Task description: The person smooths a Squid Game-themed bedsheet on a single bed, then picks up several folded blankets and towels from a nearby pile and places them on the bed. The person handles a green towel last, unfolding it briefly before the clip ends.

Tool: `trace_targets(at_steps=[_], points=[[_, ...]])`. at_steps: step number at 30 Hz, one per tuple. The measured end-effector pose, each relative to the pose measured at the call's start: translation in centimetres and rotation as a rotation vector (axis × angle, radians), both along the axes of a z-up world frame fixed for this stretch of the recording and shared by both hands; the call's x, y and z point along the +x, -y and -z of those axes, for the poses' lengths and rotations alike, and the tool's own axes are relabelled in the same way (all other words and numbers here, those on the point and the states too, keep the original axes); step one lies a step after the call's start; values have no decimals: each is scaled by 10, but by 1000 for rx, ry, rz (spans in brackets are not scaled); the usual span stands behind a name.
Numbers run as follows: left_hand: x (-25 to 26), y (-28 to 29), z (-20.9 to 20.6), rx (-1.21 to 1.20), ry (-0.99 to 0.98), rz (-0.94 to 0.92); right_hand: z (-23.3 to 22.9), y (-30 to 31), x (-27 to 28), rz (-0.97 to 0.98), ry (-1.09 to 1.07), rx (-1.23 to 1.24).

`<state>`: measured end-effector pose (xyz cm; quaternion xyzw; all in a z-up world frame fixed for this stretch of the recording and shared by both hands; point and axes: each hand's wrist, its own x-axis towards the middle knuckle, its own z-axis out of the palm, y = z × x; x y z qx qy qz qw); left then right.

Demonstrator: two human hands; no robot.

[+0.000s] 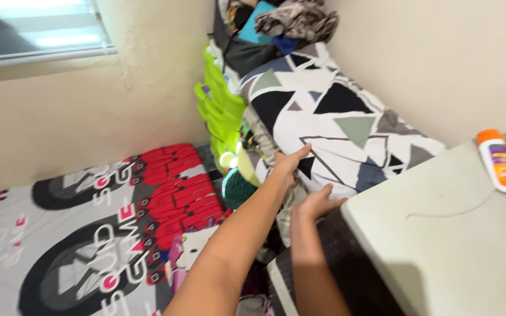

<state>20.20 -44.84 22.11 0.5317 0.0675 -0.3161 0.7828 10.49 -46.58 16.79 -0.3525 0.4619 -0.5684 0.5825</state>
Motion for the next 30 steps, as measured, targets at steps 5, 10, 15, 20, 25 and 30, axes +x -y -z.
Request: trace_targets(at_steps=[5,10,15,20,25,30], points=[[33,26,-17,-319,166,142,-16,-11,-3,-22,102,-115],[75,-7,-72,-721,269,191,-33,-26,-7,-138,271,212],[101,-111,-112,-672,394,168,-45,-32,-14,-428,779,358],[96,-235,-120,-537,546,81,-43,-37,-18,-629,689,562],[51,-381,-115,-397,596,23,-11,-45,-31,-875,404,604],[-9,-483,-85,-347,388,29,51,-77,-53,-1229,22,541]])
